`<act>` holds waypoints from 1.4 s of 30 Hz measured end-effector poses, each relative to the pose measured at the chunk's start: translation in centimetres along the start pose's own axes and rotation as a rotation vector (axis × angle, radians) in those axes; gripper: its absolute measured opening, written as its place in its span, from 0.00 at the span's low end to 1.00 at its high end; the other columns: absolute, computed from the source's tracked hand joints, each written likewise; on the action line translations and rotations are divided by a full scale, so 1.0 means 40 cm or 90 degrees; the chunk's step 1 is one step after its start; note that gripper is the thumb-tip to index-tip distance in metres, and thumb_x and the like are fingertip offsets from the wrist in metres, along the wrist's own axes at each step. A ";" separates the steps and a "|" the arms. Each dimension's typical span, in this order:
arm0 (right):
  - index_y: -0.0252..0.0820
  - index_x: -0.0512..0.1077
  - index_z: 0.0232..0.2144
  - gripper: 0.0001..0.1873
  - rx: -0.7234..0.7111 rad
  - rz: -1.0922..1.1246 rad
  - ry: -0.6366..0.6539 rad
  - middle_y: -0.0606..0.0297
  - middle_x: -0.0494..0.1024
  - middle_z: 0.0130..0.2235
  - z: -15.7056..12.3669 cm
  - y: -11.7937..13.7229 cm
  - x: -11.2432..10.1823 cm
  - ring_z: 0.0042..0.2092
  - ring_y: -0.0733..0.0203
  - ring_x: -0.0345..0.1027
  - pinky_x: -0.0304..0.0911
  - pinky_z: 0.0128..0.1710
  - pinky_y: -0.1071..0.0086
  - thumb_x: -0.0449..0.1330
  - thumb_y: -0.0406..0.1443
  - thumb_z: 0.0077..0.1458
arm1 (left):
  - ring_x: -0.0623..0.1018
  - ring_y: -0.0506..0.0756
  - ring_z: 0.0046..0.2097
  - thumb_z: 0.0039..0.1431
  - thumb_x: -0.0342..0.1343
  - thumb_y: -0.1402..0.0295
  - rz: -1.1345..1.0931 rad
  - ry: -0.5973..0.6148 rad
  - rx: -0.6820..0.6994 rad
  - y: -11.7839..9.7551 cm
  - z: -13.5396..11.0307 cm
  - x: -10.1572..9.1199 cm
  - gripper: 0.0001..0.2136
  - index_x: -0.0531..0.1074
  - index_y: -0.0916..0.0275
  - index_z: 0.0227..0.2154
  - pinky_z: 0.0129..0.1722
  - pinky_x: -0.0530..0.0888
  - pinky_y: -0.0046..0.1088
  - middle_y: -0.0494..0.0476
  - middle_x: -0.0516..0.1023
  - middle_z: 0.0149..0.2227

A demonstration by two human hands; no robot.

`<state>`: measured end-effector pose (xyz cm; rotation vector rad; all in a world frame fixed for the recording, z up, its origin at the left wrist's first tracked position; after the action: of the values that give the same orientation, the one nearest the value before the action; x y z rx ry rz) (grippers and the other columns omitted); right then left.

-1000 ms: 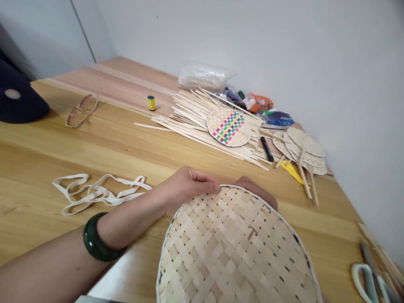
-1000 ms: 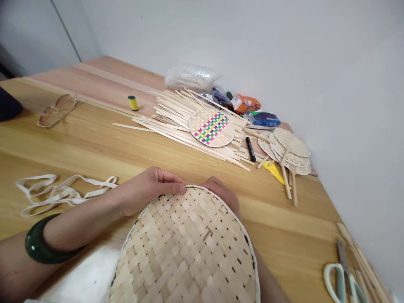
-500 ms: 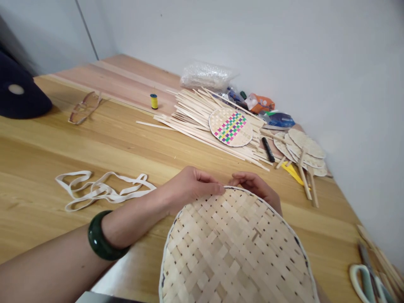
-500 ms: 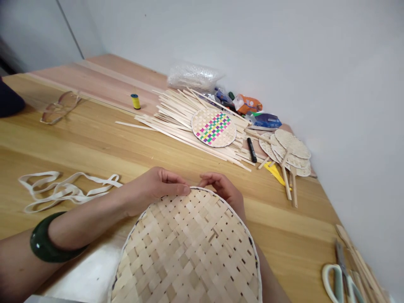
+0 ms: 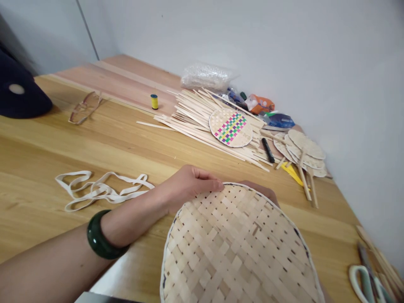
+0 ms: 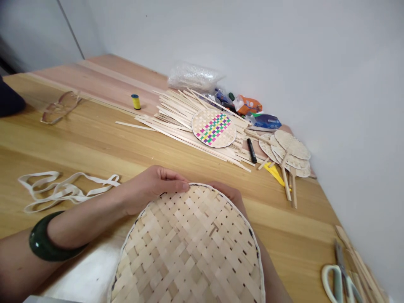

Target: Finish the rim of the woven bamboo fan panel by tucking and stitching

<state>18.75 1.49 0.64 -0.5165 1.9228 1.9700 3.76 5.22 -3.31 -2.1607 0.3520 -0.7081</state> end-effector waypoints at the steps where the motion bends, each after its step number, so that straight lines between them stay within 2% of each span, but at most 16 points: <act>1: 0.43 0.79 0.33 0.10 -0.007 0.011 0.008 0.64 0.80 0.34 -0.001 0.000 0.001 0.37 0.55 0.73 0.68 0.35 0.69 0.59 0.37 0.49 | 0.74 0.49 0.23 0.45 0.65 0.67 0.014 -0.001 -0.003 0.002 0.001 0.001 0.06 0.79 0.65 0.24 0.25 0.69 0.25 0.53 0.78 0.22; 5: 0.42 0.78 0.30 0.06 -0.030 0.079 0.051 0.65 0.80 0.32 0.003 -0.003 0.005 0.35 0.59 0.73 0.67 0.34 0.71 0.61 0.36 0.49 | 0.74 0.50 0.24 0.42 0.66 0.68 0.050 0.000 -0.008 0.009 0.003 0.005 0.06 0.79 0.64 0.25 0.25 0.69 0.25 0.52 0.78 0.23; 7: 0.43 0.78 0.34 0.08 -0.016 0.089 0.072 0.65 0.80 0.35 0.010 -0.013 0.002 0.37 0.59 0.74 0.68 0.36 0.70 0.63 0.36 0.49 | 0.74 0.50 0.24 0.42 0.66 0.66 0.058 -0.007 -0.003 0.009 0.003 0.005 0.07 0.79 0.64 0.25 0.25 0.69 0.25 0.52 0.78 0.23; 10: 0.46 0.78 0.37 0.08 -0.002 0.049 0.007 0.66 0.80 0.36 0.020 -0.027 -0.041 0.35 0.62 0.74 0.69 0.35 0.70 0.64 0.37 0.52 | 0.74 0.50 0.25 0.43 0.65 0.65 0.103 -0.024 0.020 0.003 0.001 0.001 0.08 0.79 0.64 0.25 0.25 0.68 0.25 0.53 0.79 0.24; 12: 0.46 0.78 0.34 0.05 -0.071 0.005 -0.058 0.66 0.79 0.34 0.018 -0.007 -0.073 0.33 0.63 0.72 0.68 0.33 0.69 0.62 0.36 0.55 | 0.74 0.50 0.25 0.44 0.65 0.65 0.153 -0.022 0.047 -0.004 0.001 0.002 0.08 0.80 0.64 0.25 0.25 0.67 0.25 0.53 0.79 0.24; 14: 0.47 0.78 0.32 0.04 -0.185 -0.067 -0.083 0.65 0.77 0.34 0.007 0.036 -0.079 0.36 0.62 0.71 0.67 0.36 0.67 0.62 0.34 0.55 | 0.73 0.50 0.26 0.44 0.64 0.65 0.202 -0.016 0.076 -0.011 0.002 0.004 0.07 0.80 0.64 0.25 0.25 0.66 0.24 0.53 0.78 0.24; 16: 0.46 0.78 0.33 0.05 -0.294 -0.169 -0.094 0.64 0.76 0.34 -0.012 0.081 -0.060 0.39 0.59 0.69 0.66 0.39 0.64 0.63 0.31 0.54 | 0.72 0.50 0.26 0.45 0.63 0.64 0.240 -0.019 0.096 -0.014 0.002 0.003 0.08 0.80 0.64 0.25 0.25 0.65 0.24 0.52 0.78 0.24; 19: 0.43 0.78 0.33 0.06 -0.390 -0.290 -0.103 0.62 0.76 0.33 -0.033 0.118 -0.014 0.37 0.59 0.66 0.65 0.37 0.64 0.63 0.28 0.53 | 0.71 0.49 0.26 0.46 0.62 0.64 0.266 -0.029 0.112 -0.015 0.004 0.001 0.09 0.80 0.64 0.26 0.25 0.64 0.23 0.51 0.77 0.24; 24: 0.39 0.75 0.33 0.05 -0.436 -0.377 -0.081 0.60 0.75 0.33 -0.041 0.122 0.037 0.38 0.58 0.63 0.64 0.35 0.65 0.61 0.26 0.55 | 0.70 0.49 0.26 0.47 0.61 0.63 0.292 -0.032 0.123 -0.009 0.005 0.005 0.09 0.80 0.64 0.25 0.25 0.62 0.23 0.50 0.76 0.23; 27: 0.39 0.73 0.33 0.07 -0.462 -0.325 -0.091 0.61 0.74 0.33 -0.059 0.142 0.033 0.37 0.59 0.64 0.64 0.35 0.64 0.60 0.24 0.54 | 0.71 0.50 0.27 0.48 0.60 0.64 0.328 -0.046 0.137 -0.004 0.008 0.005 0.08 0.80 0.64 0.25 0.25 0.63 0.23 0.50 0.77 0.23; 30: 0.41 0.72 0.35 0.09 -0.420 -0.184 -0.174 0.62 0.72 0.36 -0.076 0.156 -0.010 0.40 0.59 0.66 0.64 0.38 0.63 0.60 0.24 0.53 | 0.70 0.50 0.26 0.48 0.60 0.64 0.360 -0.064 0.147 -0.001 0.013 0.002 0.09 0.79 0.65 0.24 0.24 0.63 0.24 0.51 0.76 0.23; 32: 0.41 0.71 0.35 0.07 -0.334 -0.087 -0.206 0.60 0.72 0.39 -0.076 0.141 -0.031 0.43 0.58 0.68 0.65 0.39 0.64 0.59 0.25 0.56 | 0.69 0.49 0.25 0.48 0.59 0.63 0.365 -0.066 0.151 -0.002 0.015 0.001 0.09 0.79 0.65 0.24 0.24 0.62 0.24 0.51 0.76 0.22; 34: 0.42 0.69 0.36 0.05 -0.229 0.022 -0.167 0.62 0.74 0.37 -0.067 0.112 -0.025 0.40 0.60 0.70 0.67 0.35 0.66 0.55 0.28 0.61 | 0.68 0.49 0.25 0.49 0.59 0.63 0.367 -0.075 0.155 -0.005 0.016 -0.003 0.10 0.79 0.64 0.24 0.23 0.61 0.23 0.50 0.75 0.22; 36: 0.43 0.67 0.37 0.05 -0.155 0.114 -0.108 0.67 0.73 0.29 -0.062 0.090 -0.002 0.32 0.63 0.70 0.67 0.30 0.69 0.52 0.30 0.64 | 0.69 0.49 0.25 0.48 0.58 0.63 0.368 -0.085 0.154 -0.008 0.016 -0.006 0.10 0.79 0.64 0.23 0.23 0.61 0.23 0.50 0.75 0.22; 38: 0.44 0.66 0.37 0.04 -0.133 0.147 -0.104 0.72 0.70 0.23 -0.066 0.085 0.013 0.26 0.67 0.67 0.65 0.26 0.72 0.52 0.32 0.64 | 0.70 0.49 0.25 0.48 0.59 0.63 0.369 -0.088 0.157 -0.010 0.016 -0.006 0.10 0.79 0.64 0.23 0.23 0.62 0.24 0.51 0.76 0.23; 42: 0.44 0.67 0.36 0.03 -0.143 0.083 -0.177 0.71 0.70 0.25 -0.085 0.095 0.018 0.25 0.68 0.66 0.64 0.26 0.73 0.54 0.32 0.63 | 0.71 0.51 0.26 0.47 0.58 0.64 0.396 -0.101 0.168 -0.014 0.008 -0.001 0.09 0.79 0.64 0.23 0.24 0.63 0.24 0.52 0.77 0.22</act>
<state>16.37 -2.02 3.54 -0.1624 1.6134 2.2201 3.93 5.81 -3.06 -1.7051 0.7556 -0.2130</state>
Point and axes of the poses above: each hand's wrist, its own z-axis towards the middle knuckle, its own x-axis out of the palm, y = z × x, the point moved 7 cm from there along z, towards the middle knuckle
